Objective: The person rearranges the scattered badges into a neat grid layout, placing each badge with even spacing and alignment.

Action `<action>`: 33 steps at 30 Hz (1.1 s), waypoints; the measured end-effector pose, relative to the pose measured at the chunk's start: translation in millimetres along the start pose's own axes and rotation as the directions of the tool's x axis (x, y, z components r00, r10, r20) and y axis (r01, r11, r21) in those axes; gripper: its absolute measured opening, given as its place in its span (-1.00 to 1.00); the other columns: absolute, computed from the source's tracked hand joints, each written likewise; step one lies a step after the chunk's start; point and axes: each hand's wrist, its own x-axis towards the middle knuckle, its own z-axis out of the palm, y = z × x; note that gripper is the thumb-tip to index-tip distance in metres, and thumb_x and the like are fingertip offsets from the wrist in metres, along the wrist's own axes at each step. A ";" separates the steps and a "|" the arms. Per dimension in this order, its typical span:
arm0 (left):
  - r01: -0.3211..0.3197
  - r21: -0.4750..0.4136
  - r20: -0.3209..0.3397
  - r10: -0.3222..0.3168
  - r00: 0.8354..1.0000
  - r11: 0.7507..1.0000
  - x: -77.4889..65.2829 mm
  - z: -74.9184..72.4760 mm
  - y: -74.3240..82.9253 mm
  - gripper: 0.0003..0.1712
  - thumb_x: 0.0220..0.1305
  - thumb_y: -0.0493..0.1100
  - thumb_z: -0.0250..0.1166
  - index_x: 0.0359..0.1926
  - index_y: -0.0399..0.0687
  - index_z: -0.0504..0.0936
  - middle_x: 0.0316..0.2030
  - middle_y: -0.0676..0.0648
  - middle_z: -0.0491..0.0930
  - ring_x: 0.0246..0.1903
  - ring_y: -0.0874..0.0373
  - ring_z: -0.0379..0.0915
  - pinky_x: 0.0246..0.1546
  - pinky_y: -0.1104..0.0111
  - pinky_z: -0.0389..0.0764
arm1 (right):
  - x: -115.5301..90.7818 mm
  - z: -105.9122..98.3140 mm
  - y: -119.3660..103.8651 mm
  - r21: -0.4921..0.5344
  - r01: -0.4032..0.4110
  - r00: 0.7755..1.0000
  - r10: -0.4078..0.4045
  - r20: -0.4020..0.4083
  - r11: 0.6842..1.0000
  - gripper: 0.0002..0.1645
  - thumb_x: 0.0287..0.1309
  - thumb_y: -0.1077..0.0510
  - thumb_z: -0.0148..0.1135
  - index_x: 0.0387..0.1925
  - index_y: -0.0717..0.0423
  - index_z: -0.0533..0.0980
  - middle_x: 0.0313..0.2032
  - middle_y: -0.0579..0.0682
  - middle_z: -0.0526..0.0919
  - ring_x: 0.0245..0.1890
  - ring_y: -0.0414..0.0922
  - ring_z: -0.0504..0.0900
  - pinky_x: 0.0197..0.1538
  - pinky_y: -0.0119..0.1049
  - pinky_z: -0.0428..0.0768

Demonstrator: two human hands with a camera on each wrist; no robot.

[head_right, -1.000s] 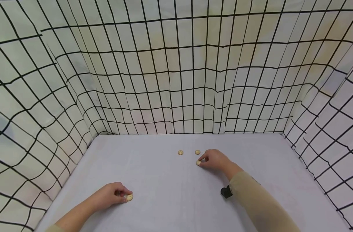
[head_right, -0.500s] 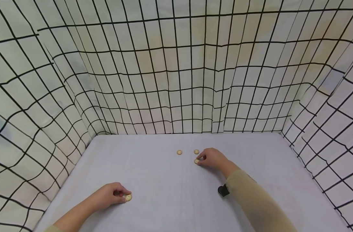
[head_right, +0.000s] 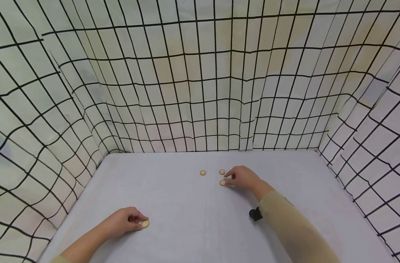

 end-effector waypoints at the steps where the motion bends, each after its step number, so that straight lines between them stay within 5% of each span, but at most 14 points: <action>1: -0.001 -0.004 0.002 0.001 1.000 1.000 0.0 0.0 -0.1 -0.76 0.09 -0.16 0.51 -0.17 0.04 0.76 -0.37 0.08 0.52 -0.34 0.14 0.36 -0.36 0.40 0.40 | -1.1 -2.4 0.8 0.001 0.001 1.000 -0.001 -0.001 1.000 -0.63 0.08 -0.08 0.47 -0.05 -0.17 0.69 -0.35 -0.17 0.56 -0.31 -0.15 0.47 -0.20 -0.21 0.48; 17: -0.017 -0.013 0.005 0.017 1.000 1.000 1.2 -0.5 -1.3 -0.76 0.10 -0.14 0.51 -0.16 0.02 0.77 -0.38 0.08 0.50 -0.33 0.16 0.34 -0.35 0.40 0.38 | -26.4 -32.0 44.0 0.045 -0.033 0.998 0.035 -0.049 0.998 -0.55 0.11 -0.08 0.44 0.04 -0.07 0.66 -0.32 -0.11 0.57 -0.30 -0.10 0.45 -0.28 -0.22 0.46; 33: 0.000 -0.022 0.003 0.000 1.000 1.000 -0.5 0.0 -1.7 -0.75 0.08 -0.15 0.51 -0.16 0.02 0.77 -0.40 0.06 0.47 -0.36 0.19 0.33 -0.37 0.40 0.36 | -37.5 -22.9 60.9 0.085 -0.062 0.998 0.062 -0.003 0.994 -0.51 0.08 -0.10 0.46 0.04 -0.02 0.65 -0.27 -0.08 0.57 -0.25 -0.10 0.48 -0.17 -0.16 0.47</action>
